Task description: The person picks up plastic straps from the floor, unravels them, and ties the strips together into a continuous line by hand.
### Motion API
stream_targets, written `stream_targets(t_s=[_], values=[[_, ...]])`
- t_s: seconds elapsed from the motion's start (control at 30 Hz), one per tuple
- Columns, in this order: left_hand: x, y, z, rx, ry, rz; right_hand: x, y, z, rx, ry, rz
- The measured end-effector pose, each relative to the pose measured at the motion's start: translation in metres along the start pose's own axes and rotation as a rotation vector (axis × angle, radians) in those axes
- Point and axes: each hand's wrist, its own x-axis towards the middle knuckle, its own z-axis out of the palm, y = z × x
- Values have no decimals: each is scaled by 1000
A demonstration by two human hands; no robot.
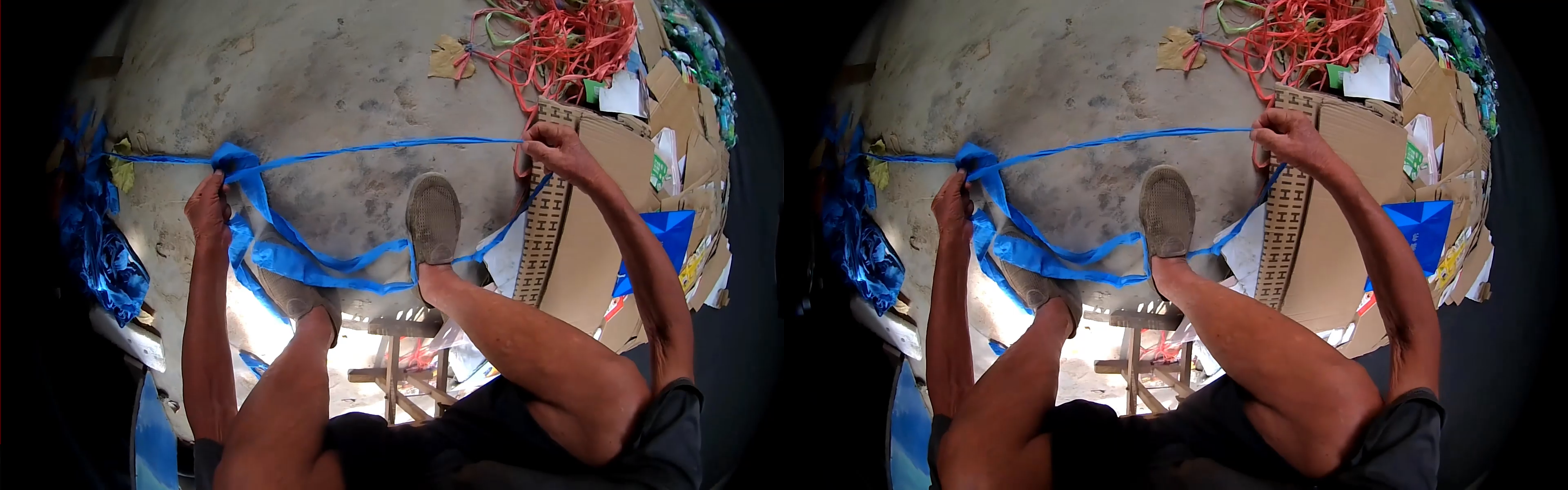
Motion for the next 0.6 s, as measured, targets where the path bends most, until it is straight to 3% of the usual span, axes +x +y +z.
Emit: stream_targets(t_s=[0.07, 0.23, 0.33, 0.53, 0.6], values=[[3, -2, -1, -1, -6, 4, 12, 25, 2, -157, -6, -145], [-1, 1, 1, -21, -1, -6, 17, 35, 16, -215, 49, -129], [6, -5, -4, -48, -35, 8, 15, 50, 25, -838, 25, -368], [-7, 9, 0, -92, -92, -22, 14, 29, 40, -944, 31, -102], [-9, 12, 1, -103, -79, -40, 22, 7, 44, -1111, 114, -283]])
